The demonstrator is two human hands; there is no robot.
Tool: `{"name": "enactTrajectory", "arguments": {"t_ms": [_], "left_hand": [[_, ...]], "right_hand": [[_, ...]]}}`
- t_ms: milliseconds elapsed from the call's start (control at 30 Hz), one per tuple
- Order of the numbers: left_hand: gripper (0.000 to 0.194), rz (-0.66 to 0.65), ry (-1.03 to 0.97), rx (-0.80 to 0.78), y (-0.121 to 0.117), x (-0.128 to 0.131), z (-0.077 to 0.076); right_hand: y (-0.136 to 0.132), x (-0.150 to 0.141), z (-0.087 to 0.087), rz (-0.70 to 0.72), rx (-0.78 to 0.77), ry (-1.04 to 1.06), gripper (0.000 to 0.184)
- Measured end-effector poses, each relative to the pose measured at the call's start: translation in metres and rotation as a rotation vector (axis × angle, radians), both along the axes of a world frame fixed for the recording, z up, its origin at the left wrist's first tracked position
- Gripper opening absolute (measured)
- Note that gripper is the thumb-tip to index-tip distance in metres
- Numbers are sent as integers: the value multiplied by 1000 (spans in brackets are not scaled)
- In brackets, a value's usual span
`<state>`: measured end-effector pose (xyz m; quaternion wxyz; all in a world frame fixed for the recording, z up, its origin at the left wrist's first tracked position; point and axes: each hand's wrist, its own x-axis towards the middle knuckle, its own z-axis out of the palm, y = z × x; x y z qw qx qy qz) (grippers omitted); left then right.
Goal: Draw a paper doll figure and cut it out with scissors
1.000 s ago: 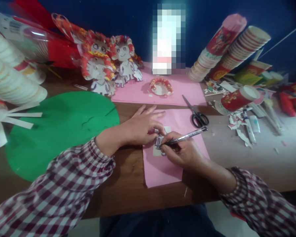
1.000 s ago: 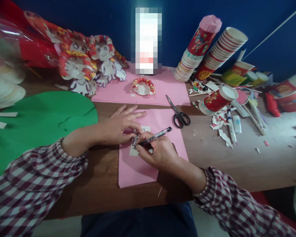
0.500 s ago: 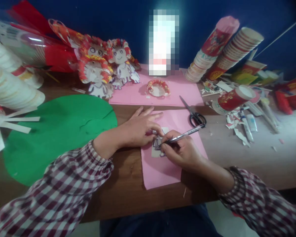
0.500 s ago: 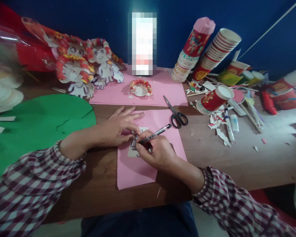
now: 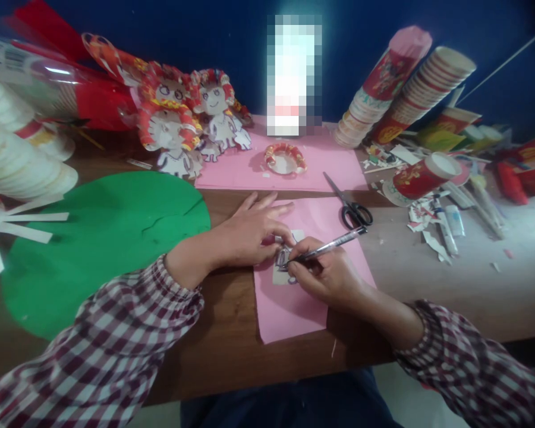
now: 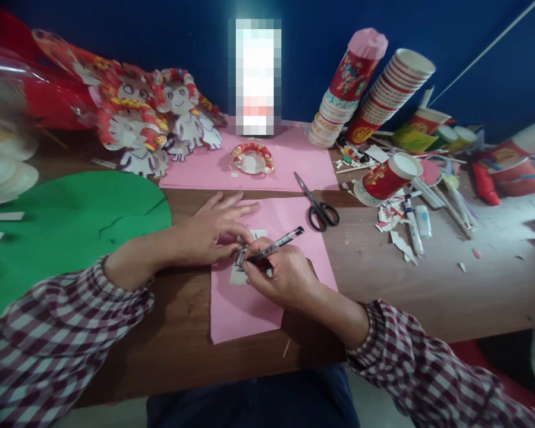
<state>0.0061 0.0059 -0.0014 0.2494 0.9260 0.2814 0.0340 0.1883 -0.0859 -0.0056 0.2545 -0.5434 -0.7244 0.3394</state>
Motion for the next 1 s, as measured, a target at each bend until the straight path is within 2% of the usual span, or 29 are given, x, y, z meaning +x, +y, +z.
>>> {"name": "enactTrajectory", "arguments": {"t_ms": [467, 1000], "left_hand": [[28, -2, -9, 8, 1, 0, -3], [28, 2, 1, 24, 1, 0, -5]], "right_hand": [[1, 1, 1, 34, 33, -41, 11], [0, 0, 0, 7, 17, -41, 11]]}}
